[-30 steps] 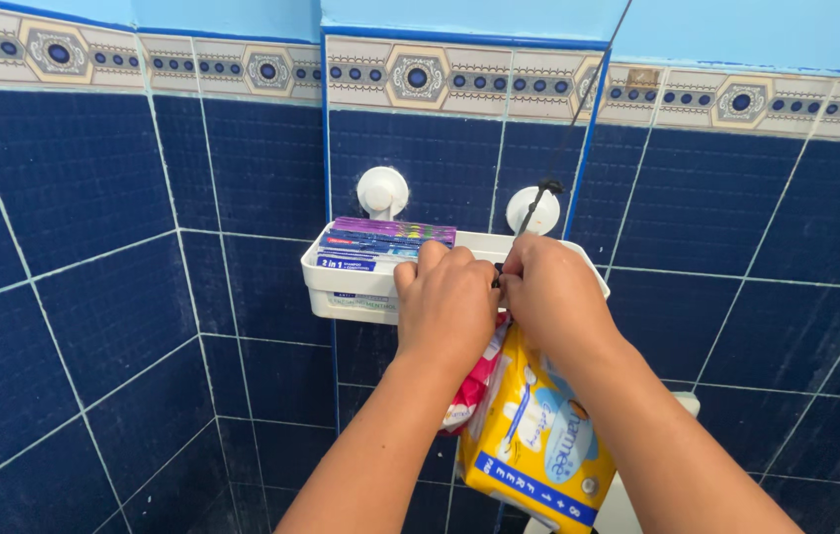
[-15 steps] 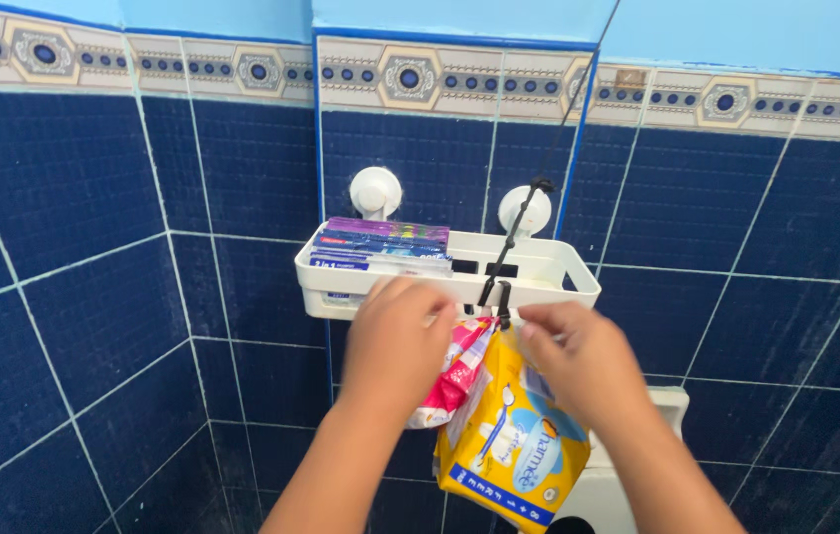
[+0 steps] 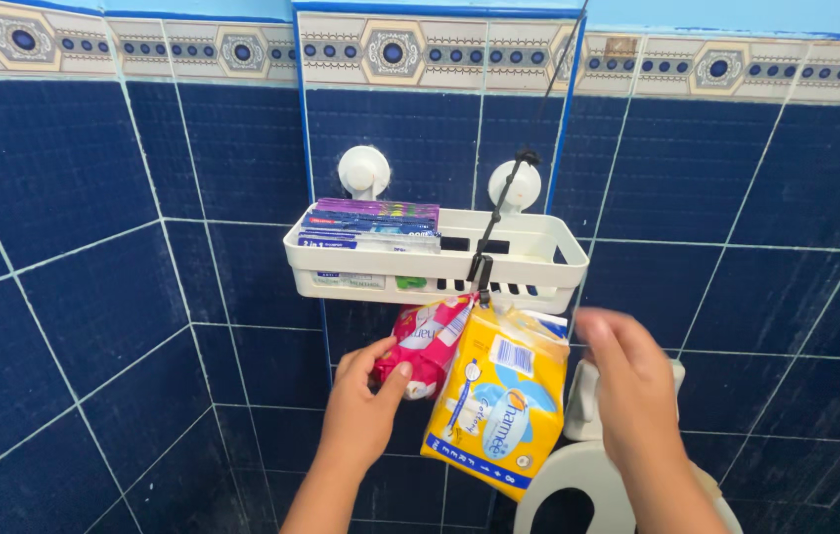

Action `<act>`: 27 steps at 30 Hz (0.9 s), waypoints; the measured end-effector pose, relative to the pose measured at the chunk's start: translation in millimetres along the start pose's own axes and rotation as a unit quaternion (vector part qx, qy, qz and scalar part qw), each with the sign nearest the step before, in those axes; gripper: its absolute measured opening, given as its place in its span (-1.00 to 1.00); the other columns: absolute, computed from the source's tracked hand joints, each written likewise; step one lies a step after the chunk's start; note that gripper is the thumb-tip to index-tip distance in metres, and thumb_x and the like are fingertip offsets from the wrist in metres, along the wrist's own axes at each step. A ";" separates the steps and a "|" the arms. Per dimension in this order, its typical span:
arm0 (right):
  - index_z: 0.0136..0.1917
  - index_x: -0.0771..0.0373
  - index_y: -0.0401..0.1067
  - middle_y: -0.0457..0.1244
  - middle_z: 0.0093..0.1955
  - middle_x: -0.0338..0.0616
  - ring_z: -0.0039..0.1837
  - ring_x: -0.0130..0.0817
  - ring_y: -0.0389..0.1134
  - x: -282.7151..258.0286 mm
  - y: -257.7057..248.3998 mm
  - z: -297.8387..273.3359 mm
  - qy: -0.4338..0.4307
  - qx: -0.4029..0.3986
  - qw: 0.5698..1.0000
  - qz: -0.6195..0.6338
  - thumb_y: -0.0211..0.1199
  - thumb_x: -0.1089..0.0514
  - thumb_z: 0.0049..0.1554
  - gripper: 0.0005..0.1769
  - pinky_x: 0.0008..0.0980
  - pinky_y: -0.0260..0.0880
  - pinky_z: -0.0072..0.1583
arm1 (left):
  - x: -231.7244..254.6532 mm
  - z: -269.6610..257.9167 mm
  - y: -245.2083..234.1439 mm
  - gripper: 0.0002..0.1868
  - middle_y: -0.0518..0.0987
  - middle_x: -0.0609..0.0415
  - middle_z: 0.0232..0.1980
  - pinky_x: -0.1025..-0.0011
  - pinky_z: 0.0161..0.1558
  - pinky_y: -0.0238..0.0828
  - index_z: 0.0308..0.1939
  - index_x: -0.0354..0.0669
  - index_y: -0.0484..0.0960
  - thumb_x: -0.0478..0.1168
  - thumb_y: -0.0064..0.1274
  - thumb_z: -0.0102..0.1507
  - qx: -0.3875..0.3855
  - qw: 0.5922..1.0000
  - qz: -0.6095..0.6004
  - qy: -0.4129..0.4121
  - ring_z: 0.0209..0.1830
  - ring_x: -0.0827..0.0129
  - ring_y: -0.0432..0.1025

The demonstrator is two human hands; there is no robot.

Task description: The person organizes bathroom supplies by placing items from a green basket into a wall-mounted caddy and hanging packets on hooks. They use scissors to cut open several gold packets and hang them on the caddy hooks.

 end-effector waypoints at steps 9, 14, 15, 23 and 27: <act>0.54 0.12 0.12 0.06 0.39 -0.04 0.32 -0.27 0.25 16.8 5.7 -56.7 0.010 -0.065 0.991 -0.118 0.46 0.04 -0.17 0.05 -0.18 0.50 0.13 | -0.2 -11.0 19.7 -0.60 0.64 -0.11 -0.03 0.37 -0.04 0.49 0.08 -0.17 0.65 -0.06 0.14 0.23 -0.039 0.998 0.006 -0.041 -0.12 0.26 0.57; 0.50 0.18 0.20 0.12 0.33 -0.06 0.28 -0.22 0.31 -3.2 11.7 -62.8 0.024 -0.076 0.982 -0.169 0.43 0.08 -0.04 -0.13 -0.19 0.54 0.14 | 25.0 -32.4 19.7 -0.60 0.54 -0.13 0.06 0.31 0.07 0.40 0.17 -0.23 0.66 -0.07 0.07 0.35 0.138 0.963 0.087 0.213 0.03 0.14 0.48; 0.50 0.21 0.20 0.12 0.33 -0.05 0.28 -0.22 0.31 -4.8 12.8 -65.8 0.000 -0.075 0.984 -0.163 0.42 0.09 -0.02 -0.14 -0.20 0.51 0.15 | 27.0 -34.7 19.6 -0.58 0.56 -0.10 0.05 0.34 0.05 0.43 0.17 -0.22 0.66 -0.03 0.05 0.36 0.118 0.974 0.055 0.186 0.00 0.19 0.49; 0.49 0.30 0.13 0.18 0.24 -0.07 0.17 -0.32 0.34 -12.8 16.1 -72.8 -0.040 -0.068 0.987 -0.137 0.43 0.15 0.02 -0.14 -0.33 0.49 0.02 | 44.3 -38.2 16.7 -0.40 0.55 -0.07 0.07 0.39 -0.04 0.46 0.25 -0.22 0.57 0.14 0.02 0.31 -0.012 0.999 -0.014 0.039 -0.12 0.26 0.51; 0.48 0.28 0.14 0.14 0.21 -0.09 0.10 -0.38 0.30 -14.8 21.9 -73.4 0.023 -0.088 0.994 -0.061 0.37 0.21 0.01 -0.18 -0.39 0.56 -0.12 | 53.5 -44.0 13.4 -0.11 0.44 -0.15 0.21 0.34 0.06 0.46 0.46 -0.12 0.33 0.18 0.19 0.14 -0.069 0.998 -0.006 0.010 0.07 0.18 0.49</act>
Point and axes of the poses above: each hand's wrist, its own z-axis towards the middle knuckle, its own y-axis out of the palm, x = y × z, the point moved 2 cm from there along z, towards the middle knuckle
